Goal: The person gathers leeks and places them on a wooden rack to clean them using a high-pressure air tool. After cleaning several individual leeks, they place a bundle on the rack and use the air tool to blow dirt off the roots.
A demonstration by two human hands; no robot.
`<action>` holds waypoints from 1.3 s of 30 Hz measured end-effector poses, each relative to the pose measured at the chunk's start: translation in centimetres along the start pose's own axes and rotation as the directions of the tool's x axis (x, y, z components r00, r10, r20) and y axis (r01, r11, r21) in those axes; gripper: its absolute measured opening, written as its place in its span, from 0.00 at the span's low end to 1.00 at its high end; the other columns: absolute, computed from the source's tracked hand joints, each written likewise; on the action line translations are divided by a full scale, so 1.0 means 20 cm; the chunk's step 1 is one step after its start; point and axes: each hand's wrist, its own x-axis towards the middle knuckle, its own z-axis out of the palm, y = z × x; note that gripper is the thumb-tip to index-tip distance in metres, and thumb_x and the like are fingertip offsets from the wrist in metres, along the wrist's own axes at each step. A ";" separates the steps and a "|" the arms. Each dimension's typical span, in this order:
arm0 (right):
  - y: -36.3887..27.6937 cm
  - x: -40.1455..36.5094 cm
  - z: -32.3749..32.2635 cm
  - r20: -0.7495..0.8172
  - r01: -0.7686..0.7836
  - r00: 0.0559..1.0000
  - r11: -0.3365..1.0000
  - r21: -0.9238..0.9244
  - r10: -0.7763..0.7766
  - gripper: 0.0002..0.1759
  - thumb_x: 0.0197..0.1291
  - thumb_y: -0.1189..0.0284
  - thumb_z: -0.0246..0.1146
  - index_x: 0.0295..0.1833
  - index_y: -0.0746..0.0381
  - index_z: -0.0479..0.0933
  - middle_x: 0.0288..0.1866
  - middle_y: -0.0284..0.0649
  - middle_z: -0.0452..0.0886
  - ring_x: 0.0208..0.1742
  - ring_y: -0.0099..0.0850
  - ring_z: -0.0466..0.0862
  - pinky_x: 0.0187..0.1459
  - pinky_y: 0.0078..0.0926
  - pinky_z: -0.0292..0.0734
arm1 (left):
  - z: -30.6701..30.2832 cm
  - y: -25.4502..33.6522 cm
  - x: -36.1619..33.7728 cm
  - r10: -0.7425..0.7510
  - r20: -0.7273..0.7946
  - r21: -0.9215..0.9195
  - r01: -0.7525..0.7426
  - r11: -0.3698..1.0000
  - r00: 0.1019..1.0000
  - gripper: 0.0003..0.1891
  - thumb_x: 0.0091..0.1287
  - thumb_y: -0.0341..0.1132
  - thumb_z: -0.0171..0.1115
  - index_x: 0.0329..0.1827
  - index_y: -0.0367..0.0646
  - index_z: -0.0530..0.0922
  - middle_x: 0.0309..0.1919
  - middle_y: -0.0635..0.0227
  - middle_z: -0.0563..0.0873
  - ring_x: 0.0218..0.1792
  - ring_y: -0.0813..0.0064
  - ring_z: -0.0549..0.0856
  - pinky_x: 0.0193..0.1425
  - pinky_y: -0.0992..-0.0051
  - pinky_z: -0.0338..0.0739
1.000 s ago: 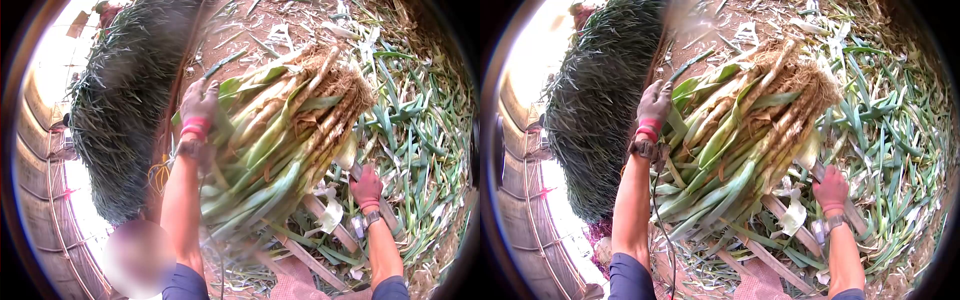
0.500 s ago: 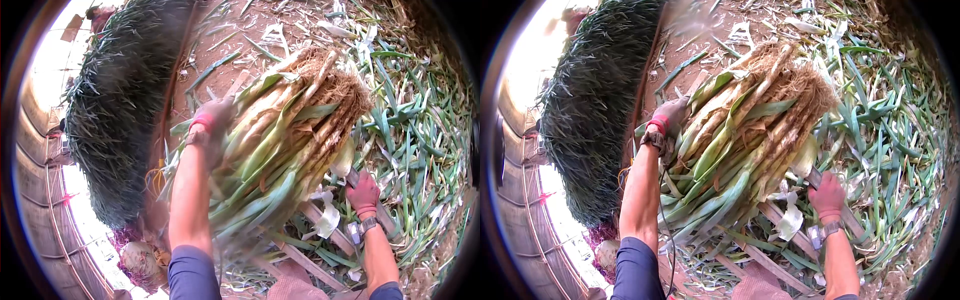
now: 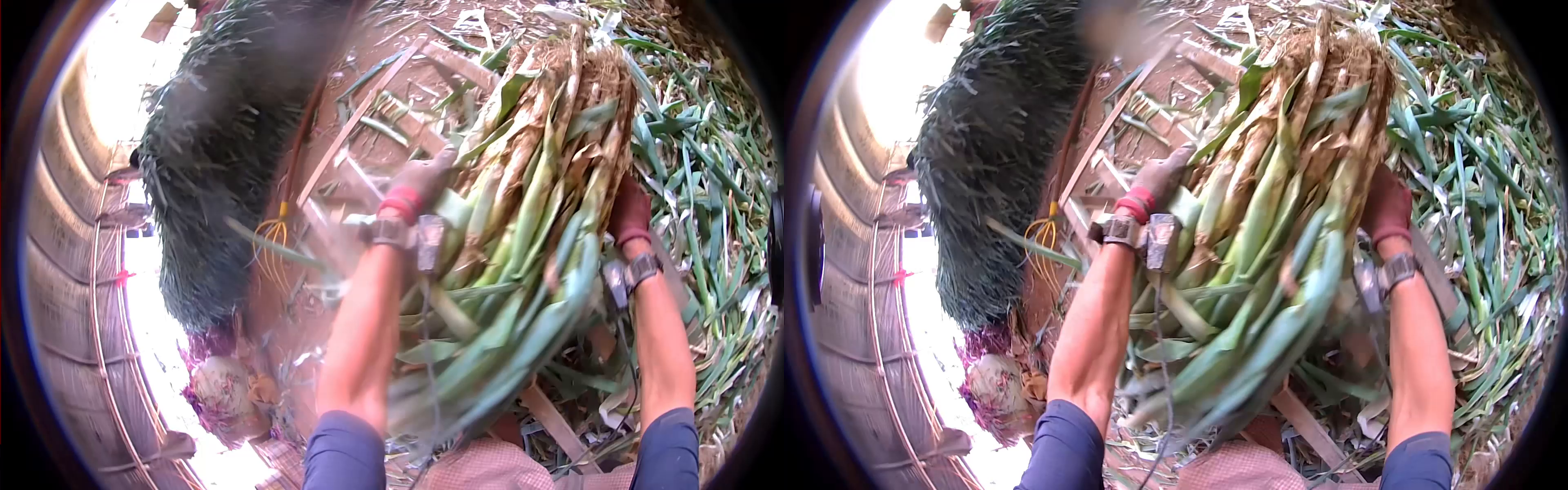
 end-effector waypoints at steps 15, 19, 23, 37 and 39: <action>0.88 -1.56 -0.37 -0.051 -0.295 0.956 0.945 -0.145 0.290 0.40 0.67 0.81 0.52 0.86 0.63 0.61 0.89 0.50 0.59 0.88 0.48 0.58 0.87 0.50 0.49 | 0.83 0.63 -1.12 0.133 0.035 0.021 -0.134 0.991 0.990 0.42 0.77 0.73 0.43 0.60 0.44 0.89 0.56 0.34 0.88 0.61 0.36 0.86 0.68 0.52 0.77; 1.02 -1.93 -0.37 -0.267 -0.360 0.854 0.878 0.314 0.446 0.28 0.65 0.77 0.57 0.71 0.65 0.77 0.68 0.55 0.81 0.71 0.49 0.80 0.75 0.46 0.72 | 0.97 0.70 -1.32 0.648 0.181 0.487 -0.640 0.594 0.740 0.19 0.84 0.32 0.45 0.71 0.39 0.77 0.52 0.45 0.90 0.57 0.46 0.90 0.60 0.51 0.84; 0.81 -2.31 -0.91 -0.228 -0.193 0.956 0.981 -0.005 0.187 0.20 0.63 0.72 0.63 0.60 0.61 0.85 0.59 0.55 0.86 0.61 0.56 0.86 0.65 0.50 0.81 | 1.01 0.38 -1.23 0.890 -0.048 0.388 -0.813 0.434 0.453 0.27 0.73 0.34 0.67 0.74 0.39 0.76 0.59 0.45 0.89 0.57 0.43 0.89 0.64 0.55 0.83; 1.54 -4.38 -1.19 -0.228 -0.479 0.812 0.837 0.267 0.537 0.15 0.67 0.63 0.65 0.44 0.65 0.85 0.37 0.58 0.87 0.39 0.52 0.87 0.46 0.45 0.83 | 0.96 -0.45 -1.27 0.419 0.283 0.014 -0.440 0.898 0.863 0.32 0.87 0.58 0.44 0.75 0.40 0.80 0.62 0.60 0.88 0.61 0.66 0.86 0.68 0.65 0.79; 1.36 -4.72 -1.01 0.096 -0.839 0.516 0.480 0.255 0.851 0.15 0.62 0.62 0.67 0.42 0.65 0.86 0.41 0.60 0.87 0.42 0.55 0.89 0.46 0.48 0.84 | 0.98 -0.55 -1.24 0.849 0.236 0.376 -0.851 0.368 0.472 0.21 0.75 0.26 0.61 0.70 0.37 0.75 0.52 0.54 0.92 0.46 0.61 0.92 0.46 0.61 0.87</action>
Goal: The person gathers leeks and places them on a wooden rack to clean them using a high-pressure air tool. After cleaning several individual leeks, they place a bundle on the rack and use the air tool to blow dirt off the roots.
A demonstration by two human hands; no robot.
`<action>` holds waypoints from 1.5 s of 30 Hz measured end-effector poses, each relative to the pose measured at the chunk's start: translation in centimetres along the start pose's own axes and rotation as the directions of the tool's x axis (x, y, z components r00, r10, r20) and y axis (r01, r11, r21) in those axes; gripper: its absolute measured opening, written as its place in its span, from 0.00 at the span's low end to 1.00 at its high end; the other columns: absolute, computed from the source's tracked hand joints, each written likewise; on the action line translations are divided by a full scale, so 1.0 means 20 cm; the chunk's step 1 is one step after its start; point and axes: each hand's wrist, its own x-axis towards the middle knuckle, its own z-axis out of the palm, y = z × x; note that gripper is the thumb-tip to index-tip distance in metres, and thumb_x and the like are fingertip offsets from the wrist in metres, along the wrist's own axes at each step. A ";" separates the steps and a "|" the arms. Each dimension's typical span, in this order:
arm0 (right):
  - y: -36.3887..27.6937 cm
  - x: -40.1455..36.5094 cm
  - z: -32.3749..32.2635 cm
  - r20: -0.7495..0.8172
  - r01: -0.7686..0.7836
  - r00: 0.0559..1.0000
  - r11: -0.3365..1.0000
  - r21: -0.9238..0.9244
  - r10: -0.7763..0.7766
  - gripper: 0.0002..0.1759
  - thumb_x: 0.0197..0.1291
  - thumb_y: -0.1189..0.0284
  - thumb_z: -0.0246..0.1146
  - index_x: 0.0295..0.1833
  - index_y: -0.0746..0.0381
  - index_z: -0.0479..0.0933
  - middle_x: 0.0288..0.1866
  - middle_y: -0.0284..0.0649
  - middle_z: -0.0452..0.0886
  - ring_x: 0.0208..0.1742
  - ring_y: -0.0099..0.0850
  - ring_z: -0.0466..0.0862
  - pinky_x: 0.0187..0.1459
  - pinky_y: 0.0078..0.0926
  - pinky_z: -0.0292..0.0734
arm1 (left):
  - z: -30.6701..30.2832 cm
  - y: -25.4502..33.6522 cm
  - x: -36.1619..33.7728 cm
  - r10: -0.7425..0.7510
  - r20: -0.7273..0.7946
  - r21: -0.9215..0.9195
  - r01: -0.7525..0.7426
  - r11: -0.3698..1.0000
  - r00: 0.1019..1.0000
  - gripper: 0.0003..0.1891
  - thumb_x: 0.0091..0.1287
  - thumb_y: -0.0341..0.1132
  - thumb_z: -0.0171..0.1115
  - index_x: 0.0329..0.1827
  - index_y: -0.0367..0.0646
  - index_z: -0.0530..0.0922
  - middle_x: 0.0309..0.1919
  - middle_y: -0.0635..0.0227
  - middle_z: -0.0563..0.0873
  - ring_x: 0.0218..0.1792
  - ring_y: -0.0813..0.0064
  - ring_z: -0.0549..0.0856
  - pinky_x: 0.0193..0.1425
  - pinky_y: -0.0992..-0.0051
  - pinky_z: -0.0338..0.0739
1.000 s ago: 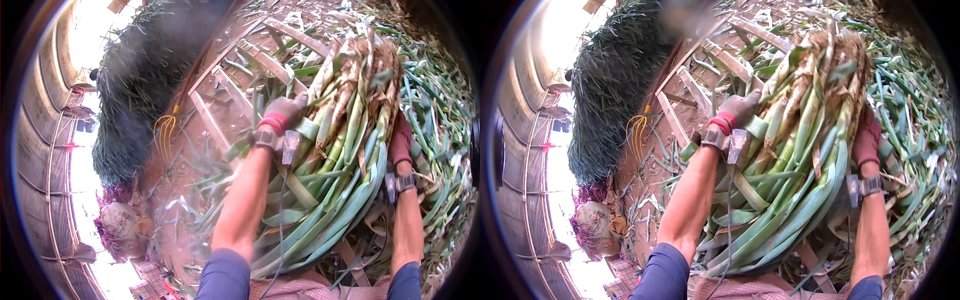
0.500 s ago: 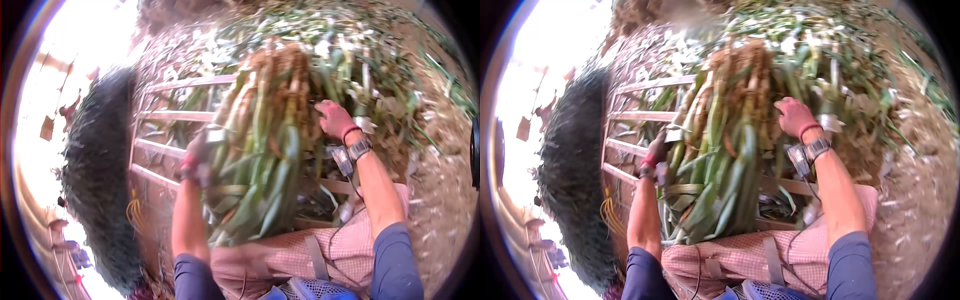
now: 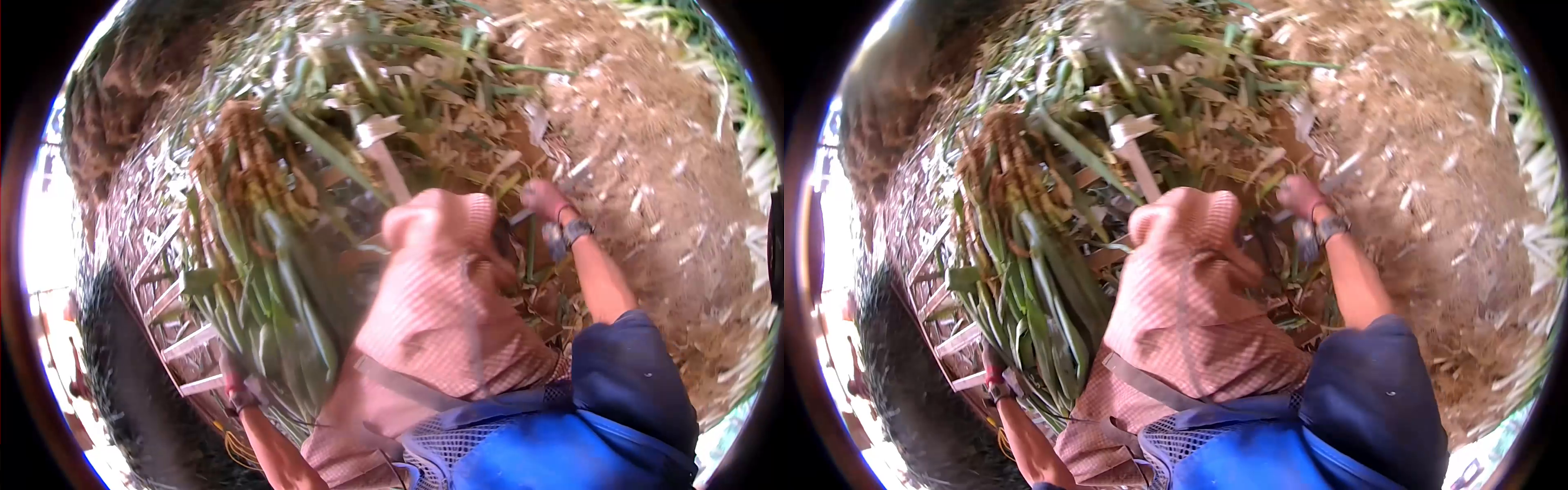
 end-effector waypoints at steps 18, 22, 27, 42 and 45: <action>0.62 -0.21 1.02 0.238 -0.422 0.880 0.906 -0.003 0.411 0.24 0.65 0.54 0.65 0.55 0.61 0.87 0.50 0.59 0.89 0.53 0.63 0.88 0.57 0.55 0.83 | -0.41 0.53 -0.21 -0.187 0.050 0.436 0.147 0.888 0.981 0.19 0.83 0.27 0.47 0.71 0.37 0.78 0.62 0.62 0.86 0.59 0.62 0.85 0.70 0.66 0.78; 0.43 -0.12 1.02 0.183 -0.338 0.926 0.941 0.017 0.330 0.25 0.66 0.52 0.66 0.59 0.59 0.86 0.49 0.56 0.90 0.51 0.60 0.90 0.53 0.59 0.84 | -0.51 1.05 -0.13 -0.620 0.106 -0.050 0.627 0.777 0.777 0.25 0.69 0.29 0.61 0.70 0.36 0.81 0.60 0.51 0.89 0.58 0.53 0.89 0.63 0.59 0.84; 0.37 -0.07 1.11 0.099 -0.213 0.973 0.976 0.041 0.208 0.25 0.68 0.49 0.67 0.59 0.56 0.85 0.45 0.56 0.90 0.48 0.60 0.90 0.47 0.60 0.84 | -0.55 1.26 -0.07 -0.605 0.085 -0.254 0.604 0.755 0.792 0.21 0.84 0.34 0.47 0.72 0.34 0.79 0.61 0.50 0.88 0.57 0.54 0.87 0.66 0.63 0.80; -0.71 -0.49 -0.69 -0.165 0.224 0.974 0.729 0.647 -0.152 0.10 0.76 0.69 0.64 0.52 0.65 0.83 0.29 0.28 0.79 0.27 0.17 0.75 0.26 0.23 0.71 | -0.68 2.57 0.41 -0.422 -0.119 -0.831 0.143 0.538 0.899 0.24 0.79 0.33 0.68 0.74 0.31 0.78 0.57 0.63 0.90 0.51 0.78 0.89 0.57 0.76 0.85; -1.02 -0.72 -0.77 -0.346 0.798 0.603 0.555 0.236 -0.719 0.12 0.73 0.73 0.63 0.56 0.66 0.84 0.30 0.39 0.84 0.24 0.27 0.82 0.24 0.29 0.76 | -0.83 2.92 0.39 -0.259 0.092 -0.954 0.160 0.253 0.962 0.33 0.83 0.55 0.59 0.77 0.36 0.75 0.57 0.59 0.90 0.51 0.70 0.92 0.54 0.69 0.89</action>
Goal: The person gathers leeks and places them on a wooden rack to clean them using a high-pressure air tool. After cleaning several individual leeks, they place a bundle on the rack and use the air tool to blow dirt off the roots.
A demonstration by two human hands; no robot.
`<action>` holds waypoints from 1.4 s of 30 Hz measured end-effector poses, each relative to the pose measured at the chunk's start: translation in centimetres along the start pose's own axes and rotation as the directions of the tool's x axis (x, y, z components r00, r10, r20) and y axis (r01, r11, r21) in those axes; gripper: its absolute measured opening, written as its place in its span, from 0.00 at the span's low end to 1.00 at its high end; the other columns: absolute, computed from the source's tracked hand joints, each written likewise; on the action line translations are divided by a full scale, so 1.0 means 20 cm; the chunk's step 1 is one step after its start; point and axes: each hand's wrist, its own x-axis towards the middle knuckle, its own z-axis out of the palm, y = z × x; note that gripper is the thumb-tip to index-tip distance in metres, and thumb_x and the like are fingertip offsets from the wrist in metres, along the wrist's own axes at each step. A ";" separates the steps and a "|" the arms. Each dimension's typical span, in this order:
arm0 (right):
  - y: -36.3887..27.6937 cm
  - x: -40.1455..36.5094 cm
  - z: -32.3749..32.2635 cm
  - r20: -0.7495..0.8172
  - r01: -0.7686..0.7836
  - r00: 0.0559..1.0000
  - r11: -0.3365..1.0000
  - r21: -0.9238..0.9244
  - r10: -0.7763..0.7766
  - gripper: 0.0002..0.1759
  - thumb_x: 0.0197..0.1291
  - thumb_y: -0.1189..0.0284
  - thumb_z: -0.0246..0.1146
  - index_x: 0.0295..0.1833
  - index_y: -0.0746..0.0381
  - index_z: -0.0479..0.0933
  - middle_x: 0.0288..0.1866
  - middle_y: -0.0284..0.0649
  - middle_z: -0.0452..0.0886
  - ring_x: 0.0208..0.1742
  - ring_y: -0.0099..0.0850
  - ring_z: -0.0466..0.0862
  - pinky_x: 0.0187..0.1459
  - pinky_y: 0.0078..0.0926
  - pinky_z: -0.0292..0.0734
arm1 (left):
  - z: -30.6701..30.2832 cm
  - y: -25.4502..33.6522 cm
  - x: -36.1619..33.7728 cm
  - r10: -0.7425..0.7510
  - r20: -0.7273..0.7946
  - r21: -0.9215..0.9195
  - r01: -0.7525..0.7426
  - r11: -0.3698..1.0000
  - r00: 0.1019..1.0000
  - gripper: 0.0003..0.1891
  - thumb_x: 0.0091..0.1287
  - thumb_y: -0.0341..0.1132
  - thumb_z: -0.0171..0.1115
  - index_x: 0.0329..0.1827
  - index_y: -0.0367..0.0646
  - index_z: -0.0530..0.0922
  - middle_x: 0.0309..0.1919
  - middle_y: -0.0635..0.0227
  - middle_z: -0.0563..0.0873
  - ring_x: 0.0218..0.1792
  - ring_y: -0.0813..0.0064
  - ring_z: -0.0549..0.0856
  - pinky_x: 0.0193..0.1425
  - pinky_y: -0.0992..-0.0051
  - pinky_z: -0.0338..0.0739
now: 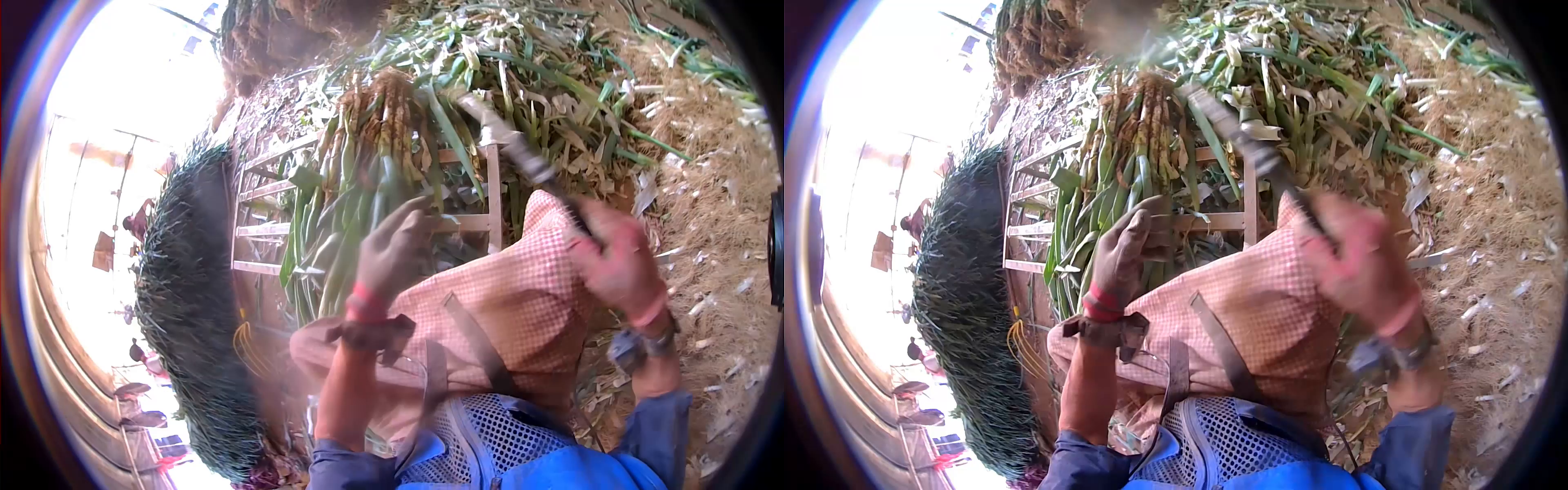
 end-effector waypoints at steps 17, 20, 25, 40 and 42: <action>0.00 -0.17 0.99 0.459 -0.168 0.857 0.969 -0.179 0.233 0.54 0.57 0.52 0.74 0.81 0.70 0.63 0.63 0.59 0.80 0.65 0.57 0.80 0.68 0.49 0.76 | -0.13 -0.65 0.08 -0.169 0.120 -0.535 0.207 0.819 0.978 0.21 0.76 0.32 0.66 0.70 0.33 0.80 0.49 0.69 0.89 0.48 0.79 0.87 0.57 0.76 0.82; 0.00 -0.10 0.98 0.479 -0.178 0.814 0.925 -0.335 0.330 0.54 0.61 0.54 0.71 0.84 0.71 0.58 0.61 0.62 0.80 0.63 0.59 0.82 0.68 0.51 0.77 | -0.19 -0.82 0.21 -0.135 0.012 -0.219 0.135 0.966 0.991 0.23 0.77 0.47 0.68 0.65 0.38 0.83 0.52 0.64 0.91 0.46 0.67 0.90 0.52 0.68 0.84; 0.06 -0.07 1.05 0.526 -0.177 0.741 0.878 -0.445 0.416 0.51 0.66 0.55 0.69 0.86 0.69 0.57 0.61 0.62 0.80 0.63 0.58 0.83 0.68 0.51 0.77 | -0.30 -0.87 0.27 0.127 -0.243 0.732 0.096 0.674 0.962 0.34 0.70 0.53 0.72 0.74 0.45 0.78 0.65 0.44 0.84 0.59 0.40 0.86 0.62 0.51 0.82; 0.06 -0.14 0.88 0.473 -0.337 0.732 0.863 -0.376 0.491 0.52 0.66 0.54 0.70 0.86 0.69 0.57 0.63 0.63 0.79 0.65 0.59 0.82 0.69 0.50 0.77 | -0.33 -0.88 0.46 -0.001 -0.207 0.864 0.183 0.470 0.978 0.16 0.64 0.29 0.68 0.55 0.40 0.79 0.46 0.42 0.90 0.48 0.42 0.92 0.54 0.49 0.87; 0.07 -0.15 0.88 0.444 -0.336 0.759 0.870 -0.360 0.477 0.53 0.65 0.54 0.71 0.86 0.69 0.57 0.63 0.64 0.80 0.64 0.59 0.82 0.69 0.50 0.77 | -0.29 -0.84 0.39 0.041 -0.185 0.836 0.136 0.532 0.982 0.08 0.66 0.29 0.65 0.47 0.39 0.82 0.43 0.42 0.91 0.48 0.40 0.91 0.54 0.49 0.86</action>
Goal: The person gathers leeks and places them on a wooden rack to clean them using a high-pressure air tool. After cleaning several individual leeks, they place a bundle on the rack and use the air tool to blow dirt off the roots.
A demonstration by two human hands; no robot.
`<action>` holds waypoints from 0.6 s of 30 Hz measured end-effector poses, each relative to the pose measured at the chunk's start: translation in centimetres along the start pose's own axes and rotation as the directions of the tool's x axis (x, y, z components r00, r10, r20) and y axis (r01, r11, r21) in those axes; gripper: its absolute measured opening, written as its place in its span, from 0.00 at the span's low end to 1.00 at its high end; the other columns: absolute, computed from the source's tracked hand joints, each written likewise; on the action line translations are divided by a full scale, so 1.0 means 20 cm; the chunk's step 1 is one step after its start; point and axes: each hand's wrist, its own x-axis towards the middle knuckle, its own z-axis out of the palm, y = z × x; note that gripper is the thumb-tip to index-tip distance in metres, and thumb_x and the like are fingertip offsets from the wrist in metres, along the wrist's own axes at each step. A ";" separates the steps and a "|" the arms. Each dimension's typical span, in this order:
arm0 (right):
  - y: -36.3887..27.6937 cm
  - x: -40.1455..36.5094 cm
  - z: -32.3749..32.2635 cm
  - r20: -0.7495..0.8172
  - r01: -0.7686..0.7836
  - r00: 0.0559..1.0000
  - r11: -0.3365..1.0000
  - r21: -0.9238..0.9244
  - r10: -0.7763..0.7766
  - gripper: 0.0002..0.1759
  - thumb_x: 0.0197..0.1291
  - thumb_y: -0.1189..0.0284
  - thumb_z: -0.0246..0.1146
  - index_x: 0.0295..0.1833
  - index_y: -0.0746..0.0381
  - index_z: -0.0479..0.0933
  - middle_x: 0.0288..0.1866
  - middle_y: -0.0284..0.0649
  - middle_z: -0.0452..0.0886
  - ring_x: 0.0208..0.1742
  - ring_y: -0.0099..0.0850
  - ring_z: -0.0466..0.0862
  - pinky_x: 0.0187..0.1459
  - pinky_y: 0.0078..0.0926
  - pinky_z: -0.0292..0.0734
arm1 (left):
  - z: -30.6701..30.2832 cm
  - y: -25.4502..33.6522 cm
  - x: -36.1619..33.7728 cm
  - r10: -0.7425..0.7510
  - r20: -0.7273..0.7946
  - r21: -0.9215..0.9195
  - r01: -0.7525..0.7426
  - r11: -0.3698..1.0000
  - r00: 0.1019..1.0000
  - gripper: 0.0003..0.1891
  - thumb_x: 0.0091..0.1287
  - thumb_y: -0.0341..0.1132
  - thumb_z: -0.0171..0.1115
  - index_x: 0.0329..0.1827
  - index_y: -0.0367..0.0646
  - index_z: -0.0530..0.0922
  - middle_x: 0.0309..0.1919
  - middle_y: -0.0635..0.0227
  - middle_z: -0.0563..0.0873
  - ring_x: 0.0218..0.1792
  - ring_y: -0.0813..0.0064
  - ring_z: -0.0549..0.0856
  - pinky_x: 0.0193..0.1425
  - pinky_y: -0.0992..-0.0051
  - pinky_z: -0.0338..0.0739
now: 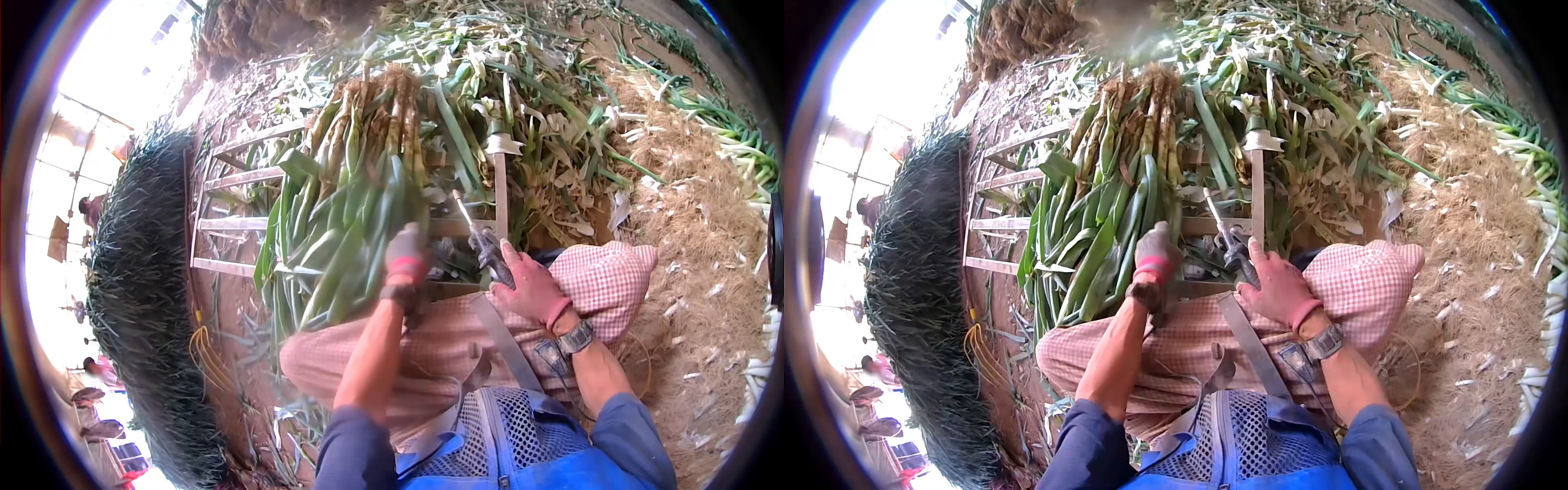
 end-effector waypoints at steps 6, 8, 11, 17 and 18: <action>-0.03 0.04 -0.06 0.002 0.003 1.000 0.997 -0.073 -0.003 0.51 0.64 0.56 0.71 0.85 0.68 0.58 0.64 0.63 0.79 0.64 0.60 0.82 0.66 0.51 0.79 | 0.04 0.20 -0.36 0.102 0.399 -0.166 -0.038 0.985 0.911 0.29 0.60 0.57 0.77 0.53 0.42 0.84 0.54 0.47 0.89 0.58 0.45 0.87 0.63 0.52 0.81; 0.03 0.07 -0.05 -0.053 -0.056 0.997 0.993 -0.102 0.051 0.50 0.65 0.57 0.70 0.86 0.66 0.58 0.62 0.62 0.79 0.62 0.61 0.83 0.64 0.51 0.80 | 0.09 0.14 -0.35 0.124 0.282 -0.236 -0.057 0.970 0.951 0.30 0.61 0.56 0.77 0.54 0.40 0.85 0.50 0.48 0.90 0.54 0.49 0.89 0.60 0.55 0.82; -0.02 0.02 -0.08 0.105 0.068 0.993 0.995 -0.071 -0.061 0.51 0.66 0.58 0.69 0.86 0.69 0.55 0.60 0.61 0.81 0.62 0.60 0.83 0.66 0.51 0.79 | 0.10 0.08 -0.26 0.127 0.008 -0.377 -0.115 0.919 0.992 0.17 0.69 0.45 0.71 0.52 0.42 0.88 0.45 0.51 0.91 0.48 0.53 0.91 0.53 0.58 0.85; -0.01 0.02 0.08 0.041 0.138 0.990 0.984 -0.108 -0.134 0.48 0.67 0.59 0.68 0.89 0.54 0.56 0.60 0.60 0.81 0.62 0.58 0.84 0.66 0.52 0.79 | 0.09 -0.02 -0.11 0.017 0.008 -0.201 -0.015 0.980 1.000 0.09 0.73 0.40 0.62 0.48 0.47 0.86 0.49 0.47 0.88 0.53 0.41 0.86 0.58 0.50 0.81; -0.05 0.03 0.07 0.142 0.097 0.987 0.986 -0.134 -0.078 0.48 0.66 0.59 0.67 0.89 0.53 0.57 0.61 0.61 0.81 0.62 0.59 0.84 0.67 0.52 0.79 | 0.11 -0.02 -0.10 0.051 -0.023 -0.172 -0.054 0.984 0.998 0.08 0.72 0.38 0.61 0.47 0.48 0.85 0.47 0.46 0.89 0.51 0.40 0.87 0.56 0.49 0.81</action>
